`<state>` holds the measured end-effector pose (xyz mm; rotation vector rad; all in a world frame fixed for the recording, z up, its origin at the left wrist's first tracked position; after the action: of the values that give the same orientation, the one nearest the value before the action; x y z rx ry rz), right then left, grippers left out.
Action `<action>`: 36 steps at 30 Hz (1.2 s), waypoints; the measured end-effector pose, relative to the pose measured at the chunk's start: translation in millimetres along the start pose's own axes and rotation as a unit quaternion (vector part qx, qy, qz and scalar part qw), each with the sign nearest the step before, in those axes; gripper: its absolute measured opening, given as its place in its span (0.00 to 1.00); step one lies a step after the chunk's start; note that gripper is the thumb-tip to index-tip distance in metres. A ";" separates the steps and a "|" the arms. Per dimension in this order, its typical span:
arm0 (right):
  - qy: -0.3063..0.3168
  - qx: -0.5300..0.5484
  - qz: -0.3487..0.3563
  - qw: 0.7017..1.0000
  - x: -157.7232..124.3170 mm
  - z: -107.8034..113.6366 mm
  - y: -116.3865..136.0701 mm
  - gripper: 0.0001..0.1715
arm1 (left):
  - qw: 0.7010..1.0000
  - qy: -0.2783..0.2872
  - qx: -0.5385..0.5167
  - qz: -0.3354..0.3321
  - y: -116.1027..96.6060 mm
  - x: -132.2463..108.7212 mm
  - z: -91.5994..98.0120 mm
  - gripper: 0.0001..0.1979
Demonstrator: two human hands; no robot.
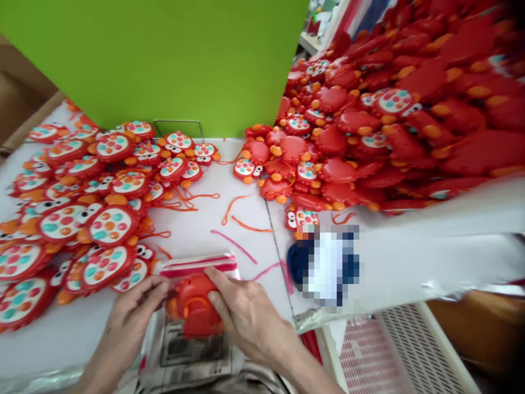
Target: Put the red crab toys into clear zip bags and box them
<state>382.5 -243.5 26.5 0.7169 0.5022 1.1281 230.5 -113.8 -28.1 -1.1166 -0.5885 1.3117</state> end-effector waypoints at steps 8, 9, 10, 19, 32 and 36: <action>0.005 0.011 0.096 0.995 4.5 -19.6 18.9 0.10 | 0.987 0.117 -0.081 0.073 -22.7 -20.5 -29.0 0.12; -0.006 0.020 0.116 0.993 4.4 -22.3 22.8 0.07 | 0.986 0.118 -0.090 0.070 -23.2 -20.8 -29.2 0.12; -0.010 0.027 0.132 0.991 4.1 -26.1 25.6 0.04 | 0.985 0.118 -0.100 0.072 -22.1 -21.0 -28.9 0.12; -0.067 0.055 0.073 0.994 16.7 -36.0 13.4 0.05 | 0.978 0.151 -0.107 0.094 0.2 -21.2 -22.5 0.13; -0.118 -0.179 0.215 0.953 35.3 -47.1 55.9 0.05 | 0.978 0.165 0.088 -0.090 -22.2 -21.7 -18.6 0.14; -0.158 -0.147 0.100 0.971 44.5 -24.8 29.2 0.04 | 0.975 0.164 0.112 -0.098 -4.0 -16.4 -11.5 0.15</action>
<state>363.0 -188.3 30.8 0.6801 -0.0104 1.2158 238.6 -132.4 -25.3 -1.0301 -0.2882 0.9703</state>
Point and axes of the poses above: each hand's wrist, its own x-axis towards the middle knuckle, its own z-axis out of the back of the hand, y = z × x, the point moved 8 cm from there along x, towards the middle knuckle, and after that the axes turned 13 degrees about -y, right-handed, at the moved point
